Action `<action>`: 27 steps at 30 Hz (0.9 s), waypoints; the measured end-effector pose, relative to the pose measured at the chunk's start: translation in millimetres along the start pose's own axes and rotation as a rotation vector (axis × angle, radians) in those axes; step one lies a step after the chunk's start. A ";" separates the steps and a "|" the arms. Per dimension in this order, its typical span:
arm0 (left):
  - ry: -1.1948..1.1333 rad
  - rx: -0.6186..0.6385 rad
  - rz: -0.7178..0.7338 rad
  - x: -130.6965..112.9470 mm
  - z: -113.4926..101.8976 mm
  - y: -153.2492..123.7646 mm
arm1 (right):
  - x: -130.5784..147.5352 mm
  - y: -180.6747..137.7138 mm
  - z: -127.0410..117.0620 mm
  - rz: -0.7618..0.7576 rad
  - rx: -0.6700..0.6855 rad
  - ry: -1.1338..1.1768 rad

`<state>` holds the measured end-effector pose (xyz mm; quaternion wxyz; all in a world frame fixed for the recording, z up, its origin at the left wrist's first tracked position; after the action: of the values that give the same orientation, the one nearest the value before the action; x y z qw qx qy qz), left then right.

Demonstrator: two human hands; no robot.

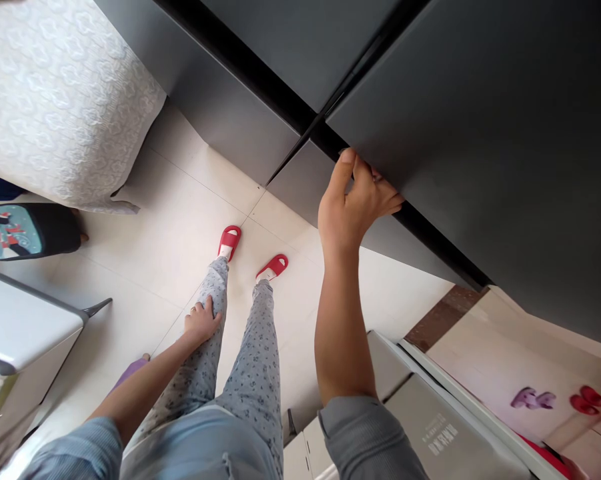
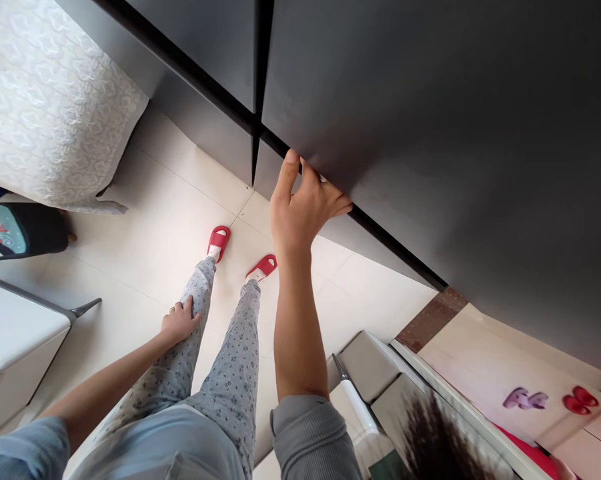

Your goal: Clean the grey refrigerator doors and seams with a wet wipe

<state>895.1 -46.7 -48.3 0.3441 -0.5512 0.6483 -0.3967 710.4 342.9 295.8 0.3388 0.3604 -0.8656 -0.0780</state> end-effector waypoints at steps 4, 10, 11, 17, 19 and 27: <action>-0.028 0.001 -0.006 -0.3 -0.9 -2.1 | -2.4 1.2 2.6 -0.049 0.002 0.070; -0.106 -0.032 0.016 -4.5 -12.3 -8.2 | -18.7 -22.1 -38.3 -0.085 -0.177 0.042; -0.122 -0.049 0.045 -10.7 -20.0 -8.8 | -20.4 -23.3 -39.0 -0.084 -0.152 0.037; -0.272 -0.366 0.503 -119.5 -155.2 -40.3 | -33.6 -19.9 -34.2 -0.035 -0.067 0.039; -0.395 -0.751 0.834 -168.0 -241.4 -92.7 | -43.1 -22.0 -43.5 0.015 -0.138 0.045; -0.033 -1.158 1.282 -289.2 -370.4 -212.0 | -57.7 -29.3 -61.7 0.040 -0.059 0.002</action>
<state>706.4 272.5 309.8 0.1756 -0.1732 0.9293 0.2749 796.2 367.3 300.9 0.3519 0.3327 -0.8696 -0.0961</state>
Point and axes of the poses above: each hand's wrist, its own y-axis towards the middle knuckle, its own z-axis out of the palm, x = y × z, the point moved 10 cm from there along y, towards the middle knuckle, and after that the axes turned 3 degrees about z, right-handed, at the moved point
